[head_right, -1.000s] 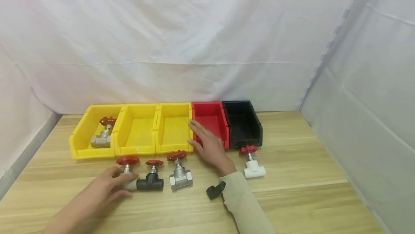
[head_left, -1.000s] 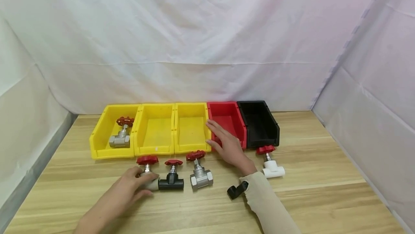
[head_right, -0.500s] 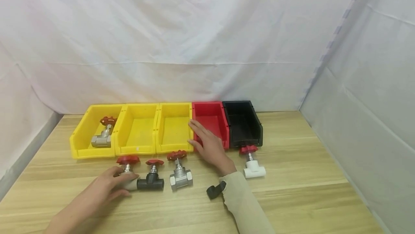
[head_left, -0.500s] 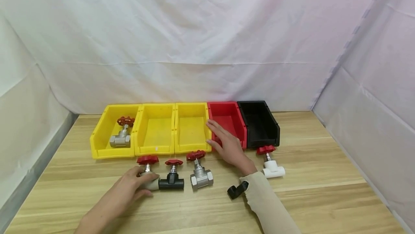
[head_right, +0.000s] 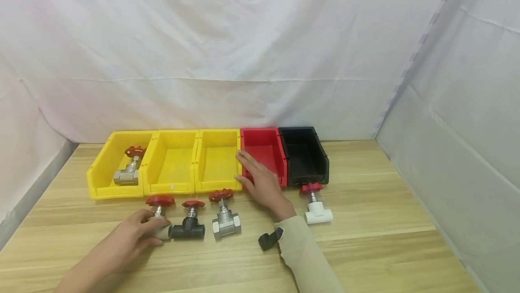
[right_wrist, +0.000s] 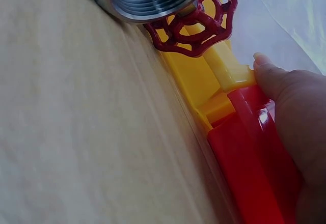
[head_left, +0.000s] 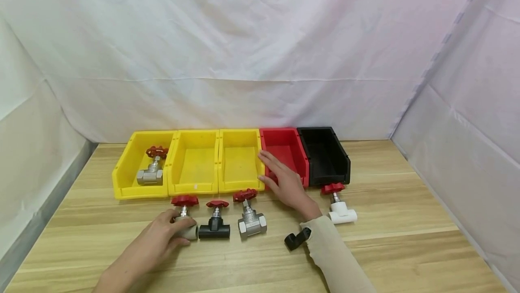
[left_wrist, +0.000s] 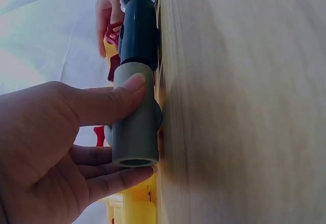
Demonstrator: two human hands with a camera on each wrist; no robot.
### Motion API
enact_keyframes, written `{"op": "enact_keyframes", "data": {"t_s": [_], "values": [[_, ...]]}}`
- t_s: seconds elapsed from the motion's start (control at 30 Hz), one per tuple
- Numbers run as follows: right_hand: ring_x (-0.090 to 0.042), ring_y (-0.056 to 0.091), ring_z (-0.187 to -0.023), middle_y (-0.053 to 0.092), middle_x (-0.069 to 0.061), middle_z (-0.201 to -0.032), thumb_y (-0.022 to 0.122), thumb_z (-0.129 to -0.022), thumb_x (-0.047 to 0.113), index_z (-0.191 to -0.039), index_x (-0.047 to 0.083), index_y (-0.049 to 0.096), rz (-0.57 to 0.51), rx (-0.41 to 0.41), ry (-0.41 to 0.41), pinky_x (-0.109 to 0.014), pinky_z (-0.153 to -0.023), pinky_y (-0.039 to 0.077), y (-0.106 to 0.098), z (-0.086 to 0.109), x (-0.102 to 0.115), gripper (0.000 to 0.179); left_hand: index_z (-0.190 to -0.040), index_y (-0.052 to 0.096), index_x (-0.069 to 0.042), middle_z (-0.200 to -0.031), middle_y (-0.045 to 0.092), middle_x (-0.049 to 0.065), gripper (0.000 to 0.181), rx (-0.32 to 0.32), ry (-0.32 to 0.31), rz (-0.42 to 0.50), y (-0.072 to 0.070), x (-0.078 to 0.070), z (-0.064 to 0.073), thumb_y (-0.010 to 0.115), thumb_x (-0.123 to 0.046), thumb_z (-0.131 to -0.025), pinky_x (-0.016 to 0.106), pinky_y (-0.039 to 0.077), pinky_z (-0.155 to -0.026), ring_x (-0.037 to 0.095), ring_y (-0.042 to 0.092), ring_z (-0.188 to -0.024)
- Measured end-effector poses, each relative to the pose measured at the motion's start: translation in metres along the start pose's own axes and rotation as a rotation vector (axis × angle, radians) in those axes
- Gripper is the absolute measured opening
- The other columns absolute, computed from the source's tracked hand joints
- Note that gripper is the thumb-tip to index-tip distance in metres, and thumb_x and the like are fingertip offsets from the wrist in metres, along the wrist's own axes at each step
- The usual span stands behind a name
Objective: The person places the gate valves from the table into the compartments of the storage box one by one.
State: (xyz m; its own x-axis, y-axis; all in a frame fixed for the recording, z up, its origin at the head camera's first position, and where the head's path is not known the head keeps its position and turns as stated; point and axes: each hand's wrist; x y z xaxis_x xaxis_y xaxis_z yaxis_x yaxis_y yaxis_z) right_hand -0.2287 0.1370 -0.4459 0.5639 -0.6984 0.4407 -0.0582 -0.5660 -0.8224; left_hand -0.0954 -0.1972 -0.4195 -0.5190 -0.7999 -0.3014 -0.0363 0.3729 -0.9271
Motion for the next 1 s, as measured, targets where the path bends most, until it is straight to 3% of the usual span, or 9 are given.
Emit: {"op": "enact_keyframes", "data": {"t_s": [0.33,0.57,0.77,1.0], "values": [[-0.014,0.04,-0.13,0.024,0.02,-0.153,0.063,-0.091,0.04,-0.15,0.03,0.032,0.007,0.004,0.015,-0.036,-0.085,0.052,0.0,0.0,0.001,0.068,-0.105,0.072,-0.022,-0.107,0.059,0.012,0.032,0.03,-0.018,-0.013,0.0,0.0,0.002,0.082,-0.023,-0.074,0.041,0.054,-0.075,0.024,0.06,-0.092],[-0.014,0.039,-0.131,0.024,0.018,-0.153,0.063,-0.091,0.04,-0.15,0.028,0.033,0.006,0.002,0.01,-0.038,-0.088,0.05,0.0,0.001,0.0,0.068,-0.105,0.071,-0.021,-0.108,0.058,0.016,0.033,-0.002,-0.005,-0.006,0.002,-0.001,0.005,0.083,-0.019,-0.073,0.044,0.054,-0.074,0.027,0.06,-0.092],[-0.013,0.039,-0.131,0.024,0.019,-0.153,0.064,-0.091,0.038,-0.15,0.029,0.032,0.007,0.003,0.013,-0.037,-0.087,0.051,0.0,0.002,0.001,0.069,-0.104,0.069,-0.023,-0.103,0.056,0.008,0.034,-0.011,-0.012,-0.015,0.002,-0.003,0.005,0.083,-0.019,-0.073,0.038,0.053,-0.07,0.018,0.057,-0.086],[-0.013,0.04,-0.13,0.024,0.02,-0.153,0.064,-0.09,0.039,-0.15,0.03,0.032,0.013,-0.004,0.012,-0.037,-0.087,0.051,0.001,0.001,0.001,0.068,-0.107,0.069,-0.027,-0.103,0.054,0.004,0.035,0.003,-0.066,-0.022,-0.009,-0.009,0.004,0.082,-0.021,-0.075,0.036,0.053,-0.07,0.015,0.054,-0.085]]}}
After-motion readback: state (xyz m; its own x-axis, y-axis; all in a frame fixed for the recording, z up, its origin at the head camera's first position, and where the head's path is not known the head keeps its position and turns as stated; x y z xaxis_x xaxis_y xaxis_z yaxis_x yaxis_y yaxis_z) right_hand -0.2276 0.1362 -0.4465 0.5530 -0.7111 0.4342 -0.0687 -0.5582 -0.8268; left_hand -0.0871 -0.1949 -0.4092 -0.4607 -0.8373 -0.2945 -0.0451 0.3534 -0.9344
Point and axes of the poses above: each hand's wrist, its own z-axis away from the middle knuckle, its own y-axis out of the palm, x = y × z
